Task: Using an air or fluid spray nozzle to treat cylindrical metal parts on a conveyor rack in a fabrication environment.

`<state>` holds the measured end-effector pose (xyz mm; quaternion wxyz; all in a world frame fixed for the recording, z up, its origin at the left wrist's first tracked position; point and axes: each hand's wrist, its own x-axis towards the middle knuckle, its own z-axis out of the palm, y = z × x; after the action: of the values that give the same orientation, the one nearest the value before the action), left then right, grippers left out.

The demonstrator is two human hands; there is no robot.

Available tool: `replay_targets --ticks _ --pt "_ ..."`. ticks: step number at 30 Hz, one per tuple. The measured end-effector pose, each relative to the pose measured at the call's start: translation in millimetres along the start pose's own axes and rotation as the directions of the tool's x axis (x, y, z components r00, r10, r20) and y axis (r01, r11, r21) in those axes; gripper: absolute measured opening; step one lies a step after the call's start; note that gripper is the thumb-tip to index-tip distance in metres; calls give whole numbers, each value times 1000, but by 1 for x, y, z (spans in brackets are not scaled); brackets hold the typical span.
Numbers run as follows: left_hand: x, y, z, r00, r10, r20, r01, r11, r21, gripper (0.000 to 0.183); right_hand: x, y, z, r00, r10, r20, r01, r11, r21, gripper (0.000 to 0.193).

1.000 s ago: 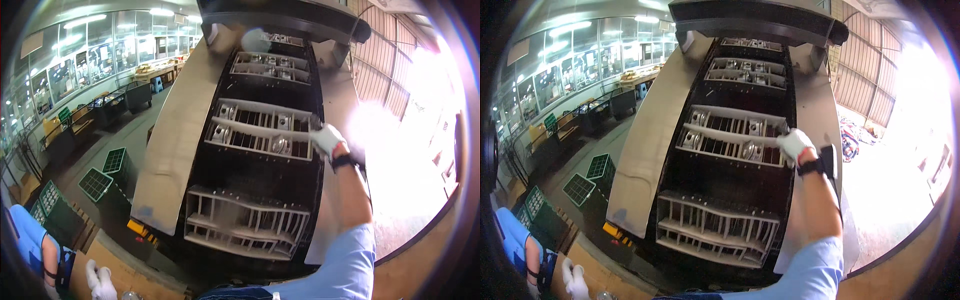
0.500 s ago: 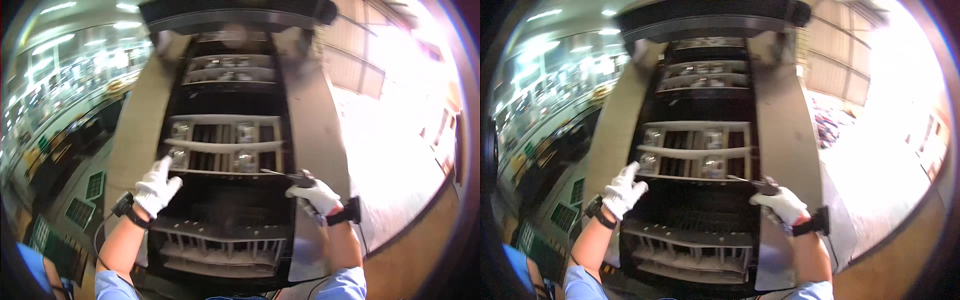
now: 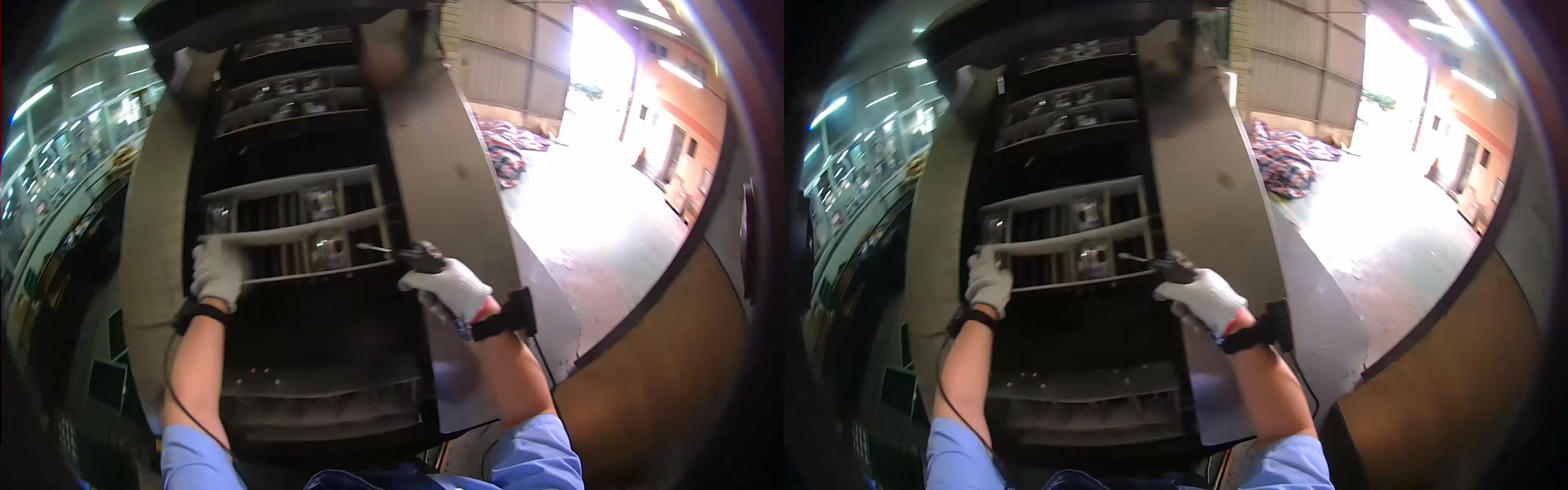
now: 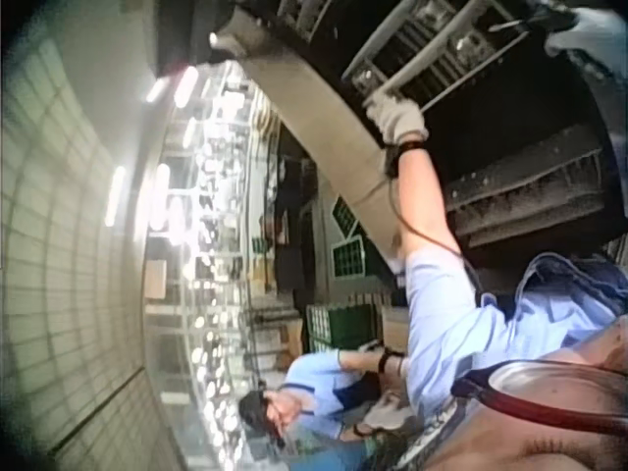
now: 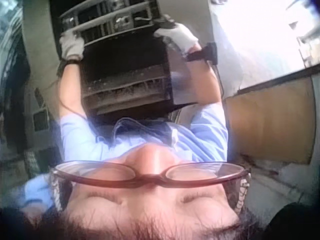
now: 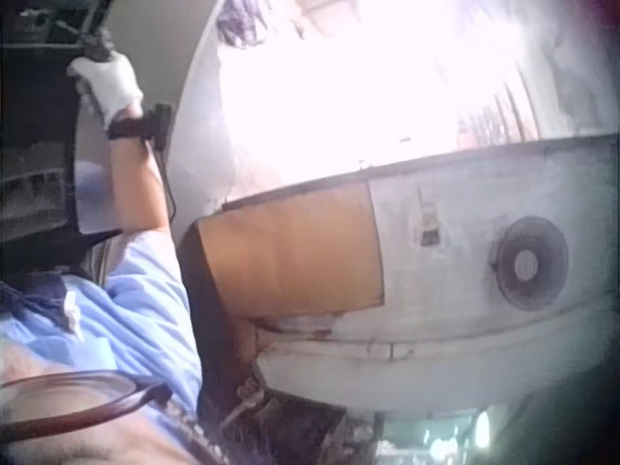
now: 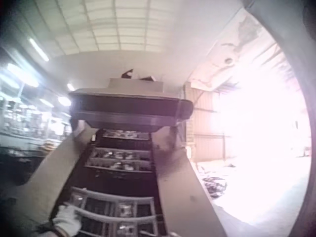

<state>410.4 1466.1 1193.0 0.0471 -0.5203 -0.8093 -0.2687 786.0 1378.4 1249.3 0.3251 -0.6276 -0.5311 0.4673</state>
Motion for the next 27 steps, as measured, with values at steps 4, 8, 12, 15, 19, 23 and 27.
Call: replay_targets --ticks 4,8,12,15,19,23,27 --pt "-11 -5 -17 918 170 -358 -302 886 -353 48 -6 -13 7 1000 2 -29 0 999 46 23" --pt "-64 14 -48 941 -90 327 290 -289 -912 26 -44 -5 42 976 -158 149 118 962 247 20" --pt "-109 -30 -60 727 445 522 617 -757 -214 50 -94 7 104 916 -128 381 3 950 313 19" --pt "-140 -41 -66 680 440 586 622 -770 -143 58 -108 17 141 893 -117 434 -12 959 284 19" --pt "-160 -75 -56 697 364 618 574 -800 -176 60 -111 27 173 814 -98 572 -106 944 312 20" --pt "-176 -109 -57 700 378 607 538 -837 -100 65 -106 40 190 724 -82 685 -170 941 293 24" --pt "-194 -135 -62 733 335 592 469 -880 -82 65 -113 35 206 661 -57 749 -146 968 202 24"
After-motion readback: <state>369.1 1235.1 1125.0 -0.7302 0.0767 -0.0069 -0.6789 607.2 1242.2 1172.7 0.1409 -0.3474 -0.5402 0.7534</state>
